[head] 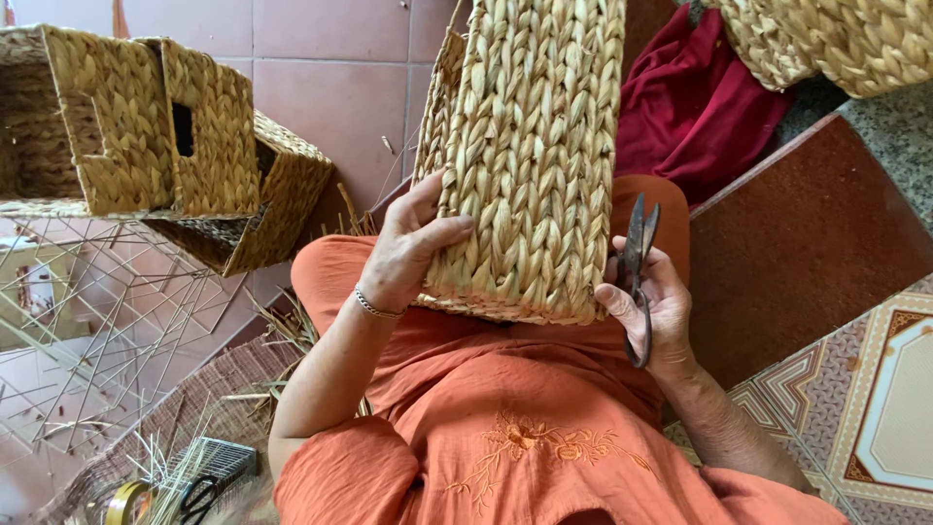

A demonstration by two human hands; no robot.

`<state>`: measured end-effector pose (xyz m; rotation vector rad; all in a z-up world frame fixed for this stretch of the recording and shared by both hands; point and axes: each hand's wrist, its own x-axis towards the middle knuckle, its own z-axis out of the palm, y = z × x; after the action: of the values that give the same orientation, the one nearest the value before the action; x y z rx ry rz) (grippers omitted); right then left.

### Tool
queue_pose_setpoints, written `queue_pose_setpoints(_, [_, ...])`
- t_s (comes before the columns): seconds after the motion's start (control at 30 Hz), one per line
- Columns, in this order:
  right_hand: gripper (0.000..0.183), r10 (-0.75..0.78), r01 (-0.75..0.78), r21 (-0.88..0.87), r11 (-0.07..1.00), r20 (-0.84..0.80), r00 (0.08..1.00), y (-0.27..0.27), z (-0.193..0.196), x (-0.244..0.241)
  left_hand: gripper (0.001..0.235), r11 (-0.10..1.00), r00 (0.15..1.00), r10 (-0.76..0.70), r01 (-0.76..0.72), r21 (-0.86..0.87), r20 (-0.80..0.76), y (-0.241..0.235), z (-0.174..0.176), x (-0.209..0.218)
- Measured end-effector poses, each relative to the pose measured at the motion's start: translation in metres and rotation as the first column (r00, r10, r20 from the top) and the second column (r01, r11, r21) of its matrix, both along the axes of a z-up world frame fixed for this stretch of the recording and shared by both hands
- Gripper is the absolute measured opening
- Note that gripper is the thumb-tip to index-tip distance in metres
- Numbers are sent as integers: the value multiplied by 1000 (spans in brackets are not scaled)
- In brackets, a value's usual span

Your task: The person sits on the floor and uses scissors to trim excess woven fibers from the edges of rectangular baskets. They rotate the baskets to access different sides and cut protruding strands to create a clean finish.

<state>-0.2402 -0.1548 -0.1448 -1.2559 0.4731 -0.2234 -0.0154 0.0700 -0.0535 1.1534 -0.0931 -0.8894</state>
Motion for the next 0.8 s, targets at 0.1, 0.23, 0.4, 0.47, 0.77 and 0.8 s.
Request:
queue_pose_setpoints(0.1, [59,-15,15,-12,1000,19,1000,-1,0,1,60,999,1000,3,-4,35,20,-5,-4,1])
queue_pose_setpoints(0.23, [57,-6,2,-117,993,-34,999,-2,6,-4,62,993,987,-82,70,93,137,-11,-3,3])
queue_pose_setpoints(0.4, [54,68,-59,49,997,-191,979,11,7,-10,73,922,808,-371,263,284,457,-26,17,8])
queue_pose_setpoints(0.47, [48,82,-34,195,980,-245,966,12,0,-15,77,872,667,-481,296,390,569,-28,31,6])
queue_pose_setpoints(0.77, [48,-293,339,157,928,-257,921,-21,-37,-18,81,746,315,-622,518,419,717,0,44,-23])
queue_pose_setpoints(0.8, [48,-304,353,190,916,-244,921,-16,-34,-19,80,748,301,-600,539,387,741,0,42,-24])
